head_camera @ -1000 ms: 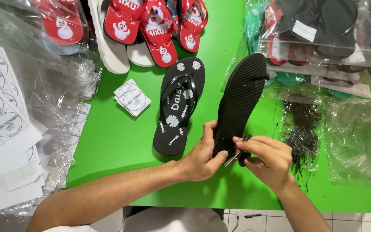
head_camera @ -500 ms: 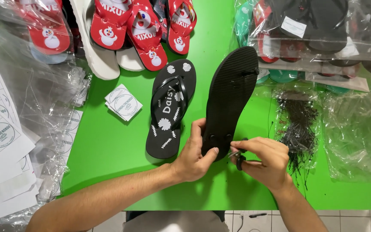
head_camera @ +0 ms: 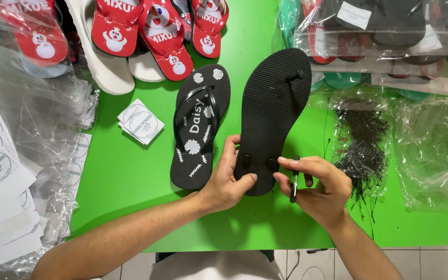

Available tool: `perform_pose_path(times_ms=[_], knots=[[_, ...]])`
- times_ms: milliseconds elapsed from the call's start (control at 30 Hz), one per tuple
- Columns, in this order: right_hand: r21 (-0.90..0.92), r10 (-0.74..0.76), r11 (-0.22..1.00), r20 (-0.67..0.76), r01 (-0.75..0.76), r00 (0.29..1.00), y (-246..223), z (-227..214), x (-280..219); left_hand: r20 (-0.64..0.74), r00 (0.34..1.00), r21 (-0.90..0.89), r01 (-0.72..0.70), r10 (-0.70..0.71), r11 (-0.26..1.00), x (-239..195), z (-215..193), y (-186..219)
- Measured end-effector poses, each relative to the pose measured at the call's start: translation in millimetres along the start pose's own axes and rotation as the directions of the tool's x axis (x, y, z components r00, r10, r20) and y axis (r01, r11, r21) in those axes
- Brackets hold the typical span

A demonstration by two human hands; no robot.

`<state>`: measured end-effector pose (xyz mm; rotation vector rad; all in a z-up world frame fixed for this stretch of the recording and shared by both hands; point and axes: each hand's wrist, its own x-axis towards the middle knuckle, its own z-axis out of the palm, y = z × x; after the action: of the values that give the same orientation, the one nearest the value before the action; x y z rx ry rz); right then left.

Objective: Trimming excess plastic from flip-flop soles and inserting straps to complete the assembly.

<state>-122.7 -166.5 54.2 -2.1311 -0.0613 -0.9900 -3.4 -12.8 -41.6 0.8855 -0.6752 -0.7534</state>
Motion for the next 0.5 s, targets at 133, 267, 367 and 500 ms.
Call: perform_pose_path(times_ms=[133, 267, 367, 500], knots=[[0.025, -0.083, 0.996, 0.076, 0.081, 0.994, -1, 3, -4, -0.013, 1.000, -0.003, 0.009, -0.009, 1.000, 0, 0, 1], [0.084, -0.087, 0.993, 0.053, 0.082, 0.995, -4, 5, -6, -0.034, 0.999, -0.011, 0.035, -0.035, 0.999, 1, 2, 6], [0.023, -0.060, 0.998, -0.007, 0.060, 0.998, -4, 2, -4, -0.027, 0.999, -0.017, 0.038, -0.038, 0.999, 3, 5, 13], [-0.059, -0.055, 0.997, -0.002, 0.055, 0.998, -1, 3, -4, 0.009, 0.999, -0.012, 0.043, -0.043, 0.999, 4, 8, 15]])
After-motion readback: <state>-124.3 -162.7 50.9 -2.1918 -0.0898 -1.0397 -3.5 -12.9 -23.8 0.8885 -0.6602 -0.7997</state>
